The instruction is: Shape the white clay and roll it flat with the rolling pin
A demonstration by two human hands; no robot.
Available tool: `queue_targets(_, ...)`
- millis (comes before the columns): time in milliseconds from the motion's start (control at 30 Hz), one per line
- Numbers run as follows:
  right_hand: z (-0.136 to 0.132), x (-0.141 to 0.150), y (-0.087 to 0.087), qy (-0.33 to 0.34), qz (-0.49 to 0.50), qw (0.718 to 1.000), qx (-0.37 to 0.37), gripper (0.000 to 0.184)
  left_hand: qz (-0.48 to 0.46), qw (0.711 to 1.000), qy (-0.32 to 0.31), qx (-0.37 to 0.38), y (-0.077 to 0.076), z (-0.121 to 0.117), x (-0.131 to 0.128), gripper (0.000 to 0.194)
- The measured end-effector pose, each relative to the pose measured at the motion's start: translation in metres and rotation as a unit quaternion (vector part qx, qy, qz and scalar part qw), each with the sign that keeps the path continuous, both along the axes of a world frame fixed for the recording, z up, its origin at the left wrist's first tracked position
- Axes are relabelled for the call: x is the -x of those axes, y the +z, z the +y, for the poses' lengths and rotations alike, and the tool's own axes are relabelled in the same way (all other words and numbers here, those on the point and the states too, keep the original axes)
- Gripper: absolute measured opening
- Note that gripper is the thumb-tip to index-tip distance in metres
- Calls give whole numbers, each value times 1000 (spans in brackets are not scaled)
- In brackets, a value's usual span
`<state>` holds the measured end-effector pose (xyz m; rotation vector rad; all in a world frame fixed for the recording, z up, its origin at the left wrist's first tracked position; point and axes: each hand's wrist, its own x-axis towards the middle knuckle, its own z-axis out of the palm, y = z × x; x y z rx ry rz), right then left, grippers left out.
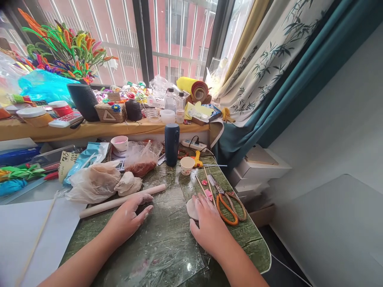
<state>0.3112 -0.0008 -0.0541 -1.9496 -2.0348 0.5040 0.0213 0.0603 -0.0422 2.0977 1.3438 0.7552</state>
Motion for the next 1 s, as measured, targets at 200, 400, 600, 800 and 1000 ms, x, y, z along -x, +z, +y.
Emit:
queue_targets(200,14,-6,24,-27,44,997,49,85,-1,1000,-5,-5,-4,1,2,22)
queue_targets(400,24,-9,37,-33,183,975,120,39,0,1000,-12,-1,-2,-1,2,21)
queue_targets(600,20,-21,24,-58,415,883,210,43,-16,1000,-12,19,1,-2,2,19)
queue_targets(800,-1,4,25,-194,720,653,133,34,-22,999,-10,32,2,-3,1,20)
queue_targets(1000,-6,53,33,-156,807,534,197,28,-33,998,-8,50,7,-4,3,23)
